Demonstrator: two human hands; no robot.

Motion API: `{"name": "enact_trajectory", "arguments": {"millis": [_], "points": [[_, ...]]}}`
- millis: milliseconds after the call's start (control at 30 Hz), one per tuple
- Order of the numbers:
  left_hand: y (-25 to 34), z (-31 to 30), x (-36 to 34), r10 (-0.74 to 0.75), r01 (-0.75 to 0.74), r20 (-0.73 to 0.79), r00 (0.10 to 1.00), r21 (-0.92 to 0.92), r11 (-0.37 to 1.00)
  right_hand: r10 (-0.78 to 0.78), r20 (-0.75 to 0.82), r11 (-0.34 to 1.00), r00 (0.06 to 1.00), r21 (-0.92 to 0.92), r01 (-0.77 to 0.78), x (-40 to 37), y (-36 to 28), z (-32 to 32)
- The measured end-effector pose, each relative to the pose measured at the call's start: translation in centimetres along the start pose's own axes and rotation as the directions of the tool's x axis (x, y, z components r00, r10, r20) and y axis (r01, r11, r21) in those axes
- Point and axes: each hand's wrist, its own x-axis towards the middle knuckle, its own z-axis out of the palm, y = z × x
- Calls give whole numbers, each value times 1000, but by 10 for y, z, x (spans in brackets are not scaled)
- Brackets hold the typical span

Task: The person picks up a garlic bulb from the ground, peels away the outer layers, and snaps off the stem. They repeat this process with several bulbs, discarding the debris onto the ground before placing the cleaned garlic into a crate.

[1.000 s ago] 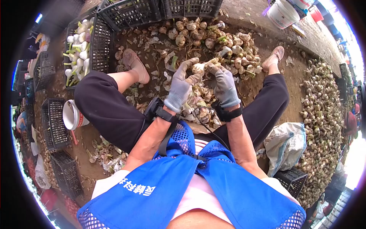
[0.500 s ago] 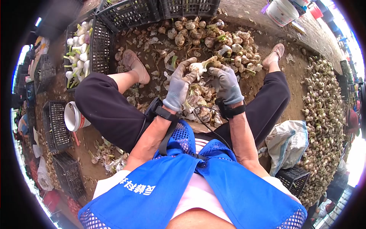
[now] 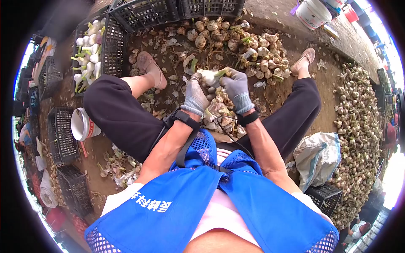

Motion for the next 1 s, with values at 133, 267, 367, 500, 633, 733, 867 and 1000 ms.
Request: {"name": "enact_trajectory", "arguments": {"millis": [133, 267, 367, 500, 633, 733, 867, 1000], "points": [[4, 0, 1, -77, 81, 72, 994, -55, 995, -111, -7, 987, 994, -116, 110, 3, 13, -1], [6, 19, -12, 139, -112, -84, 987, 263, 958, 249, 232, 865, 940, 384, -323, -17, -32, -12], [-2, 23, -15, 311, -352, 168, 936, 514, 782, 242, 74, 897, 968, 362, -252, -16, -13, -15], [1, 20, -18, 665, -779, 625, 408, 619, -103, -171, 282, 980, 944, -48, 192, -14, -18, -18], [7, 16, -25, 670, -796, 443, 596, 435, 421, 39, 265, 919, 963, 368, -138, -11, -39, -12], [26, -12, -18, 101, -253, 375, 921, 380, 890, 145, 255, 941, 956, 263, -212, -13, -46, -8], [13, -7, 1, 566, -755, 542, 622, 608, 247, 199, 219, 957, 955, 168, -238, -17, -44, -10], [3, 5, -3, 491, -751, 639, 593, 659, 50, 93, 76, 986, 993, -143, -82, -9, -16, -8]]}}
